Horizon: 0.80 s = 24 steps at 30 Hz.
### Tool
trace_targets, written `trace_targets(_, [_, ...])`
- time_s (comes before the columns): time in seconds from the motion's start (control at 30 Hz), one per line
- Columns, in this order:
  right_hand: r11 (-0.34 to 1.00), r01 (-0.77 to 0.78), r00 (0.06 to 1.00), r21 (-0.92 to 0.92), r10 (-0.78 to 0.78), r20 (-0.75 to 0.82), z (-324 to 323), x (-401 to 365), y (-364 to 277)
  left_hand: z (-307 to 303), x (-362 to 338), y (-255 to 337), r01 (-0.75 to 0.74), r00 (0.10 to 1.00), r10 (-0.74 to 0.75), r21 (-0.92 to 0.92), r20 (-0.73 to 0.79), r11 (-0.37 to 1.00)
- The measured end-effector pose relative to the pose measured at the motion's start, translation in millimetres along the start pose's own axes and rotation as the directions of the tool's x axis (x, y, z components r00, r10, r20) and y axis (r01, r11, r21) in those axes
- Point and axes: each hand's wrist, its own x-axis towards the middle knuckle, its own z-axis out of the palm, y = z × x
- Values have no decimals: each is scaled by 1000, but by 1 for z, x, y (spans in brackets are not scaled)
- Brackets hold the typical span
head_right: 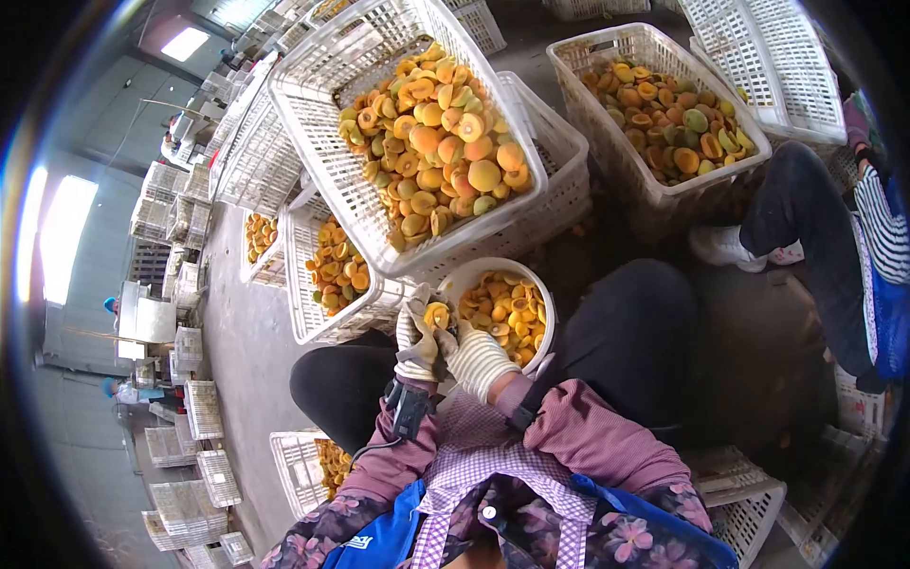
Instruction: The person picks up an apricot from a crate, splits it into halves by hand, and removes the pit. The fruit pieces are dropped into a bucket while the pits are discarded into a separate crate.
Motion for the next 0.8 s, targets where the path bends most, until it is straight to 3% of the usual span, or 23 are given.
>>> trace_targets(0.03, [991,-32,997,132,23,73,3,-1,4,13,1,9,70,995,-75,-67,-72,995])
trace_targets(0.1, [933,-111,982,342,51,179,4,-4,1,3,5,12,84,996,-84,20,-24,996])
trace_targets(0.13, [930,-114,982,349,52,180,3,-5,0,0,7,13,93,995,-97,101,30,990])
trace_targets(0.2, [992,-114,978,46,104,182,0,-7,-5,5,5,18,105,994,-107,126,15,987])
trace_targets(0.27, [990,-118,980,73,104,172,1,-9,-2,5,5,15,102,995,-97,205,-33,973])
trace_targets(0.3, [967,-170,970,189,129,207,-5,-14,-14,3,5,14,13,998,-31,276,61,961])
trace_targets(0.33, [928,-221,957,299,148,249,-8,-16,-21,0,6,14,14,998,-32,276,61,961])
trace_targets(0.37, [847,-398,887,353,256,385,-6,-11,-15,-3,7,17,10,991,-54,333,123,943])
trace_targets(0.4, [846,-402,883,350,256,394,-2,-12,-11,-5,7,19,3,981,-78,389,178,921])
trace_targets(0.43, [954,-215,953,211,158,260,2,-14,-6,-6,5,20,90,981,-154,418,121,904])
trace_targets(0.47, [999,-31,990,38,25,140,3,-15,-4,-3,4,20,56,983,-121,408,135,911])
trace_targets(0.53, [997,13,996,-74,-7,87,4,-10,-1,12,-2,14,-267,963,227,379,148,886])
trace_targets(0.57, [1000,-6,993,-15,7,116,-1,-8,-6,19,-6,14,-36,995,42,68,-87,997])
trace_targets(0.67, [990,-75,982,117,53,183,-4,-13,-19,-1,-2,1,-16,1000,15,21,14,1000])
trace_targets(0.7, [992,-107,983,73,94,159,8,-10,2,-9,3,2,-14,997,1,177,76,984])
trace_targets(0.73, [990,-136,981,22,132,139,18,-6,20,-4,4,9,-24,998,13,170,68,985])
trace_targets(0.8, [986,-159,974,52,148,170,22,-2,31,11,3,27,86,994,-107,411,28,908])
